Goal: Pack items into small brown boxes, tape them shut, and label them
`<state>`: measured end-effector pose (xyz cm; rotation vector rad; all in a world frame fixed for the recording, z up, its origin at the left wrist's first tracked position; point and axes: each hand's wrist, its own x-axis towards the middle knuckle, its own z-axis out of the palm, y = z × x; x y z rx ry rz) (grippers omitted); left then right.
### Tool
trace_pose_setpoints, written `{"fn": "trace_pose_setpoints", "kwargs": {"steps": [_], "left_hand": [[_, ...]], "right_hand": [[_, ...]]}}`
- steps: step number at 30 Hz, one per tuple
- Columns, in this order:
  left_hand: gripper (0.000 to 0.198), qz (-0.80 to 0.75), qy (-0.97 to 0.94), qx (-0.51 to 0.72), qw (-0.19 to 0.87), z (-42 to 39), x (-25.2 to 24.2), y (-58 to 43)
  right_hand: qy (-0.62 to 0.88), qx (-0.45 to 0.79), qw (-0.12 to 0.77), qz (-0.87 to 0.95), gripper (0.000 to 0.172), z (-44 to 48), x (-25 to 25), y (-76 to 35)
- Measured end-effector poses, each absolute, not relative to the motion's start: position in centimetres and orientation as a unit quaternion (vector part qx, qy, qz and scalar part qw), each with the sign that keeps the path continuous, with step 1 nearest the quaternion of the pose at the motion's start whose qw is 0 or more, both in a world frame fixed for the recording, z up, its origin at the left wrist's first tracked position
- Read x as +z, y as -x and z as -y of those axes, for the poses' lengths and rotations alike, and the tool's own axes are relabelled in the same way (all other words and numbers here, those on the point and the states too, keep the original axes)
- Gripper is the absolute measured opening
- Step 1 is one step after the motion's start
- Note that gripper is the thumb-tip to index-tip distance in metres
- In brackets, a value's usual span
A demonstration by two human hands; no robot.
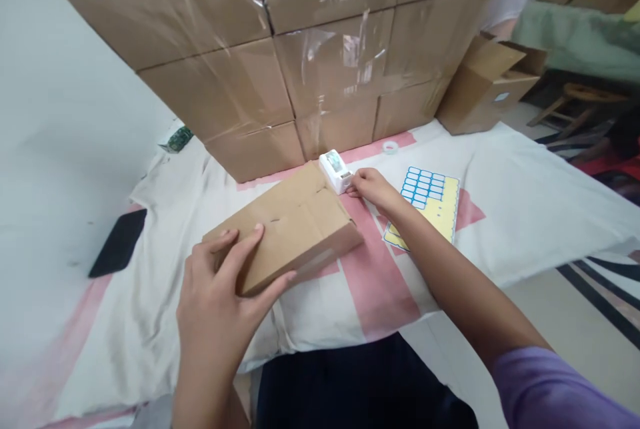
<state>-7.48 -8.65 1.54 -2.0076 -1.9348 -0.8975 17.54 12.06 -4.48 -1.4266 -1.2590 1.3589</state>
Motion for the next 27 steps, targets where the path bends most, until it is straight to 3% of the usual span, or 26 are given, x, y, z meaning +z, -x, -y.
{"fn": "trace_pose_setpoints", "kwargs": {"steps": [9, 16, 23, 27], "left_hand": [[0.064, 0.651, 0.684, -0.288, 0.159, 7.9, 1.2, 6.9], [0.059, 0.67, 0.687, -0.227, 0.166, 7.0, 1.9, 4.0], [0.059, 0.669, 0.687, -0.227, 0.172, 7.1, 1.8, 4.1], [0.061, 0.668, 0.686, -0.231, 0.171, 7.1, 1.6, 4.0]], "right_hand": [[0.537, 0.525, 0.339, 0.567, 0.029, -11.5, -3.4, -18.9], [0.534, 0.609, 0.345, 0.474, 0.021, -11.8, -2.6, -19.2], [0.581, 0.552, 0.096, 0.591, 0.027, -11.7, -1.8, -21.8], [0.601, 0.535, 0.184, 0.564, 0.02, -12.0, -1.4, -22.2]]}}
